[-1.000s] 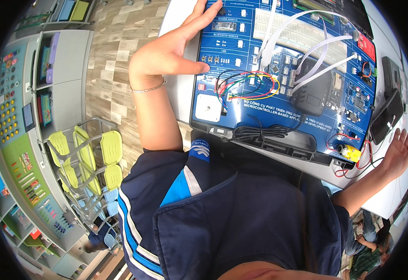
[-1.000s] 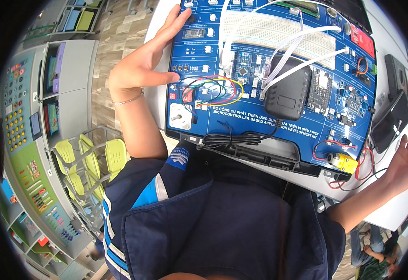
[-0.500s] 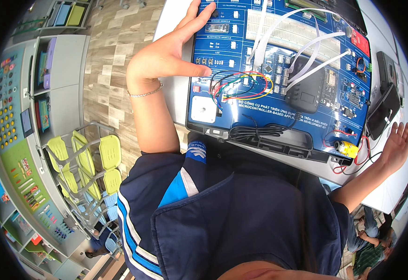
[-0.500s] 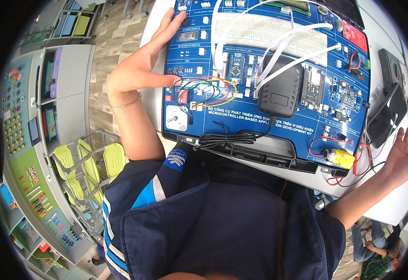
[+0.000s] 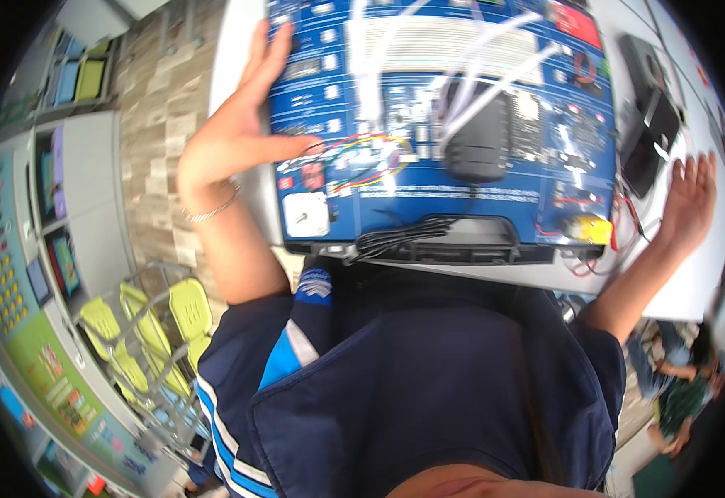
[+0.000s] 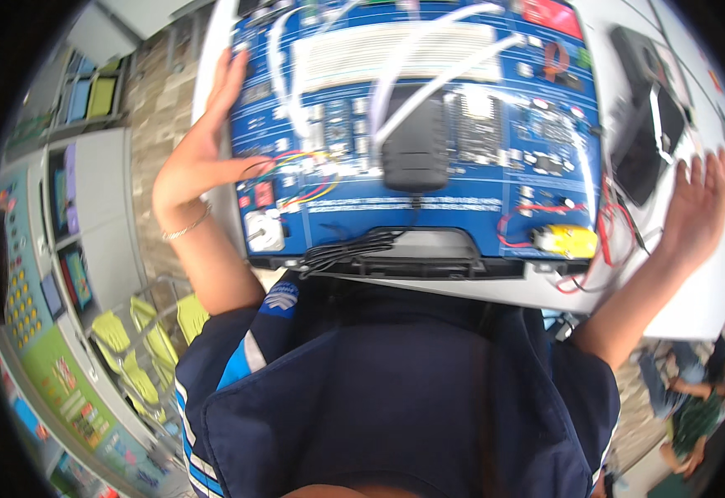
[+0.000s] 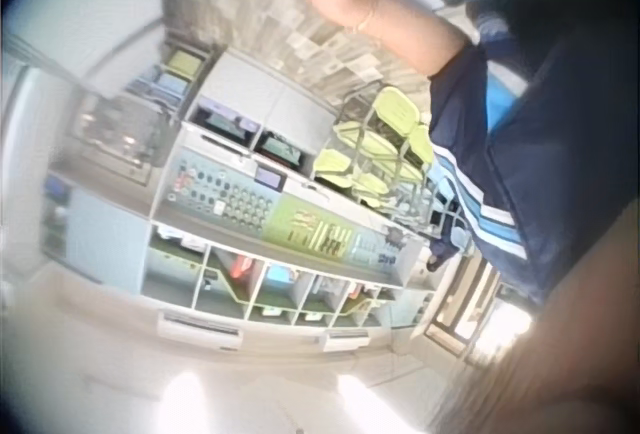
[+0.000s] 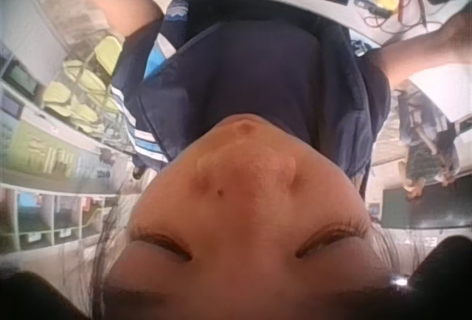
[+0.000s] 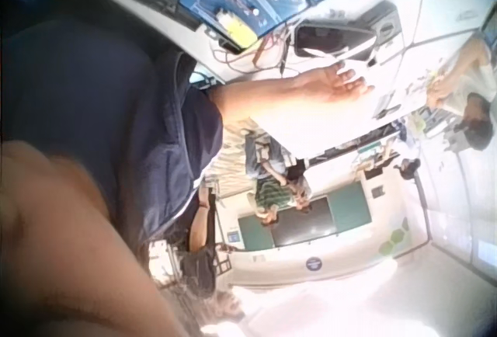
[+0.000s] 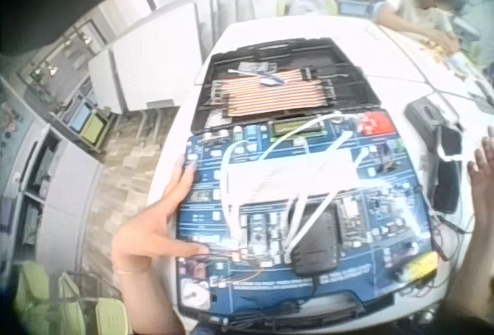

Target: The person connects white jumper wires to a blue microcontroller development board, inserting and adjusting them into various pin headers and a breadboard area. The person handles multiple wires one at a time, routing them across the board and securing connections.

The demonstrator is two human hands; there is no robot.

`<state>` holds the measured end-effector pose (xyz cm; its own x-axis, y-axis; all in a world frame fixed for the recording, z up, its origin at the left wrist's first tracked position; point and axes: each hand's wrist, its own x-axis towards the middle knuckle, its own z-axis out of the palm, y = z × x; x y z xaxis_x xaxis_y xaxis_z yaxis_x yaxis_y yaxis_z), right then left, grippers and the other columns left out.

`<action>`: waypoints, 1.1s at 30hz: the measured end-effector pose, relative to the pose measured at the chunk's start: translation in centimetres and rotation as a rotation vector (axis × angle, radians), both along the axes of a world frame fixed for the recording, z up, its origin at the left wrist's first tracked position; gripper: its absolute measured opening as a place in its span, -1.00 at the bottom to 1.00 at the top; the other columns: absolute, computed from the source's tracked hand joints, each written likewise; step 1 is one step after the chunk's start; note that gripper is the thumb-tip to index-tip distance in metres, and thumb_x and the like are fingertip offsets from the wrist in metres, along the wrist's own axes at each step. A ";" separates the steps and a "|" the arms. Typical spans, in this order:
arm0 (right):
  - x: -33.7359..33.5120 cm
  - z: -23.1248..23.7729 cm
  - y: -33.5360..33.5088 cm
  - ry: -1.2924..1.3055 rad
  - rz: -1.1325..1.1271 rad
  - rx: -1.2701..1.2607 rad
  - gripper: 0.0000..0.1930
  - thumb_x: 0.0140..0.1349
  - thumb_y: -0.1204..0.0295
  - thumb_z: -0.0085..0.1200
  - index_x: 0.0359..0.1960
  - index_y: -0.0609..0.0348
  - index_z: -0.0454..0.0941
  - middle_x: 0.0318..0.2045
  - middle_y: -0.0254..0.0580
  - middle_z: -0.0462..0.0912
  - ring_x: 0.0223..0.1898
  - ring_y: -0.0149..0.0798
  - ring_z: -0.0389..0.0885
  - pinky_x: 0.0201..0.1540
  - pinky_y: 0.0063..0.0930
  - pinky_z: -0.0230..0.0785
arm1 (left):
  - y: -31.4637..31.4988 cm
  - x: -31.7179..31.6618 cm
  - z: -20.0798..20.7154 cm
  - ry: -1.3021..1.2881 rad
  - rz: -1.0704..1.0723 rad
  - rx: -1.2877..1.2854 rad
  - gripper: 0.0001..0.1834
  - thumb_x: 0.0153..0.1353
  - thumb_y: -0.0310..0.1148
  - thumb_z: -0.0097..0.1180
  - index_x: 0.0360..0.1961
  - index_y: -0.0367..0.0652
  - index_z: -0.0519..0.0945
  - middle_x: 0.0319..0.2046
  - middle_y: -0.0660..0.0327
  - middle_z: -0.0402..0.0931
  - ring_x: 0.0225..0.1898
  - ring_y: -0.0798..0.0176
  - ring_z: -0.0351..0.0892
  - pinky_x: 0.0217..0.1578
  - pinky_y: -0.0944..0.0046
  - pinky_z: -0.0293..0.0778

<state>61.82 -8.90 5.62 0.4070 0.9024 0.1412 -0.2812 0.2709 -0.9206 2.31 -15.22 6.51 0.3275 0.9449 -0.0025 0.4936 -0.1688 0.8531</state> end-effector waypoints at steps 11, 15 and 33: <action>-6.4 1.3 -1.7 -0.039 0.063 0.046 -0.55 0.41 0.42 0.08 0.26 0.44 0.42 -0.02 -0.07 0.61 -0.03 -0.26 0.59 0.05 -0.35 0.45 | 0.2 1.6 0.2 0.073 0.077 -0.007 0.38 -0.30 -0.32 0.62 0.57 -0.18 0.03 0.60 -0.10 -0.30 0.59 0.10 -0.19 0.48 0.12 -0.12; -6.3 1.5 -1.9 -0.009 0.130 0.067 -0.54 0.43 0.41 0.04 0.28 0.43 0.40 -0.01 -0.09 0.63 -0.01 -0.25 0.59 0.09 -0.31 0.43 | 0.0 1.4 0.4 0.090 0.076 -0.005 0.40 -0.32 -0.29 0.64 0.57 -0.18 0.03 0.60 -0.10 -0.32 0.60 0.10 -0.23 0.49 0.11 -0.16; -5.0 0.9 -2.3 -0.013 0.166 0.081 -0.51 0.42 0.37 0.06 0.30 0.42 0.39 0.01 -0.10 0.63 0.05 -0.20 0.58 0.15 -0.23 0.40 | 0.1 0.6 -0.1 0.088 0.021 0.020 0.44 -0.33 -0.21 0.66 0.57 -0.23 0.00 0.60 -0.04 -0.29 0.62 0.12 -0.32 0.51 0.09 -0.24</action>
